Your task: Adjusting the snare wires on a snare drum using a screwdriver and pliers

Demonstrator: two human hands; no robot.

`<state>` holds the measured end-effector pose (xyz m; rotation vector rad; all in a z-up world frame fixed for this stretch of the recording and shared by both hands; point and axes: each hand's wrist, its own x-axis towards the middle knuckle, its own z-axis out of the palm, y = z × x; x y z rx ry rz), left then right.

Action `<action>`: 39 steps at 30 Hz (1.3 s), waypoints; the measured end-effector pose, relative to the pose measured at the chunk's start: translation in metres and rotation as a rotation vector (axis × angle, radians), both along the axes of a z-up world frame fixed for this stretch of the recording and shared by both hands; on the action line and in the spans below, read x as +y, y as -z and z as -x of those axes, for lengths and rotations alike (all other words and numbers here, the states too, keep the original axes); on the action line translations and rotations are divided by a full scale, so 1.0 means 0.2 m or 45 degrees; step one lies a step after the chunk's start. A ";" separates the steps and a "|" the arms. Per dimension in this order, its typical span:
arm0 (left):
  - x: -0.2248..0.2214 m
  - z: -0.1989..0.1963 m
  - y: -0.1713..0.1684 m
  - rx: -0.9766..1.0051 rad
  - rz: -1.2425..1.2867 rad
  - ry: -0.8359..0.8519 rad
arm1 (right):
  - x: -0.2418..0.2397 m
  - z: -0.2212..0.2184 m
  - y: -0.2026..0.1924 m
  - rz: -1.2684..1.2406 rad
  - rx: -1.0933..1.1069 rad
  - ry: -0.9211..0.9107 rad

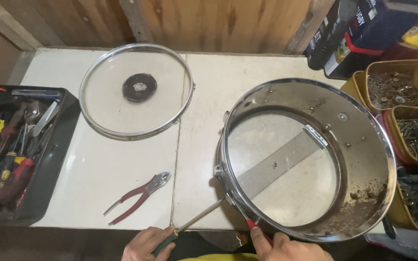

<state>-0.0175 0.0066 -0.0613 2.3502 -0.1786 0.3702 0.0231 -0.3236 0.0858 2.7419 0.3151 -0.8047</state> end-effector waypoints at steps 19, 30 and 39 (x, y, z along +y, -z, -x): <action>-0.06 -0.23 -0.37 1.331 0.020 -0.156 | 0.03 -0.18 -0.27 -0.075 0.503 -0.021; 0.02 -0.21 -0.14 0.975 -0.065 -0.123 | 0.02 -0.18 -0.27 -0.101 0.462 -0.041; -0.03 -0.30 -0.33 1.603 0.596 0.017 | 0.04 -0.20 -0.31 -0.110 0.511 0.011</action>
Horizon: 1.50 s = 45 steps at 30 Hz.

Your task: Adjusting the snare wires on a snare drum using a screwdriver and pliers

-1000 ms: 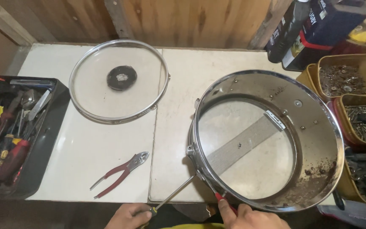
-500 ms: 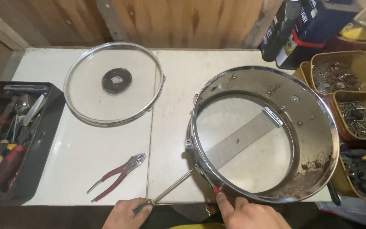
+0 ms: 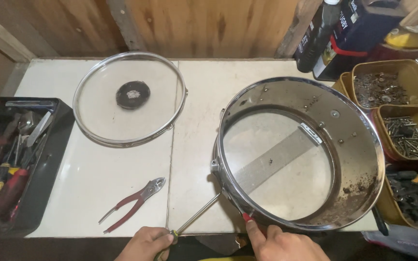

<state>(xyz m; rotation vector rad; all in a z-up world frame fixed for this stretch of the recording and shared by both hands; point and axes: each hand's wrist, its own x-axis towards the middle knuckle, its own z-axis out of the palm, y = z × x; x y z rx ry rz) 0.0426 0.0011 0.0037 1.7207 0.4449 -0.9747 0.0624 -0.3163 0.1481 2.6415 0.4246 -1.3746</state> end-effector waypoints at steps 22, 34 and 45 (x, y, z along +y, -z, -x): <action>-0.06 -0.07 -0.11 -0.088 -0.501 0.262 | -0.10 0.09 0.25 -0.171 -0.421 -0.127; -0.09 -0.09 -0.08 -0.104 -0.643 0.287 | -0.10 0.04 0.20 -0.308 -0.589 -0.161; -0.11 -0.17 -0.14 -0.134 -0.542 0.282 | -0.14 0.00 0.17 -0.395 -0.581 -0.044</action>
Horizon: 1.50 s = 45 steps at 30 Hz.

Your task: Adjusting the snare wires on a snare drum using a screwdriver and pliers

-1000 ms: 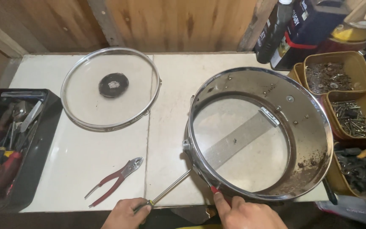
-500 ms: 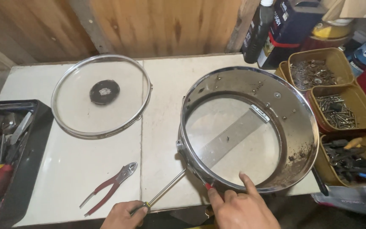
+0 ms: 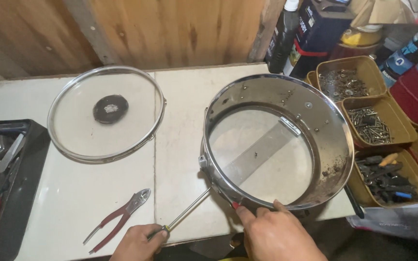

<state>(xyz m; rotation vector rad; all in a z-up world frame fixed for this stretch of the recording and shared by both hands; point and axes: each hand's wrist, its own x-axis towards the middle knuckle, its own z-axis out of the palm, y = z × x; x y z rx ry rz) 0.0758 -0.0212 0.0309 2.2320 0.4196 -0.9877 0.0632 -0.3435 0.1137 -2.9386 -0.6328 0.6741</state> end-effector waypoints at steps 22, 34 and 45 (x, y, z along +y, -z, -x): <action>-0.10 -0.26 -0.11 -0.037 0.190 0.082 | -0.02 -0.13 -0.11 0.072 0.334 0.244; -0.04 -0.29 0.09 -0.259 -0.133 0.408 | -0.10 -0.09 0.11 0.030 0.157 0.145; 0.03 -0.27 0.26 -0.750 -0.043 0.598 | -0.11 -0.10 0.10 0.078 0.137 0.077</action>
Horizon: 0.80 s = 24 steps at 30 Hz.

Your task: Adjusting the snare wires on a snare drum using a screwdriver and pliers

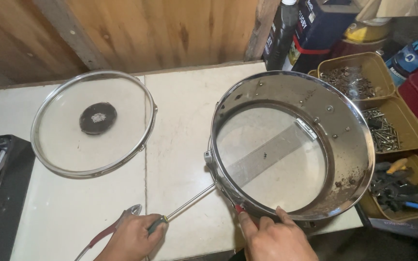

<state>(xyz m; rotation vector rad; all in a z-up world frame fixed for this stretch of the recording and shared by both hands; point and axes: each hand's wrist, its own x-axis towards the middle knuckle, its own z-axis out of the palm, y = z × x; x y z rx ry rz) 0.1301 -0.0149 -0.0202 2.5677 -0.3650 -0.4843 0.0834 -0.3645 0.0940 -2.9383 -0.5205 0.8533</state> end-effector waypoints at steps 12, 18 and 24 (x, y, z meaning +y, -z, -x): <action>-0.03 -0.05 -0.10 0.222 0.015 -0.073 | 0.00 0.01 0.04 0.006 -0.109 0.010; -0.14 -0.17 -0.43 1.055 0.412 -0.598 | 0.01 0.00 -0.01 -0.041 -0.085 0.028; -0.13 -0.17 -0.41 1.017 0.555 -0.738 | 0.05 -0.01 -0.04 -0.106 -0.129 0.160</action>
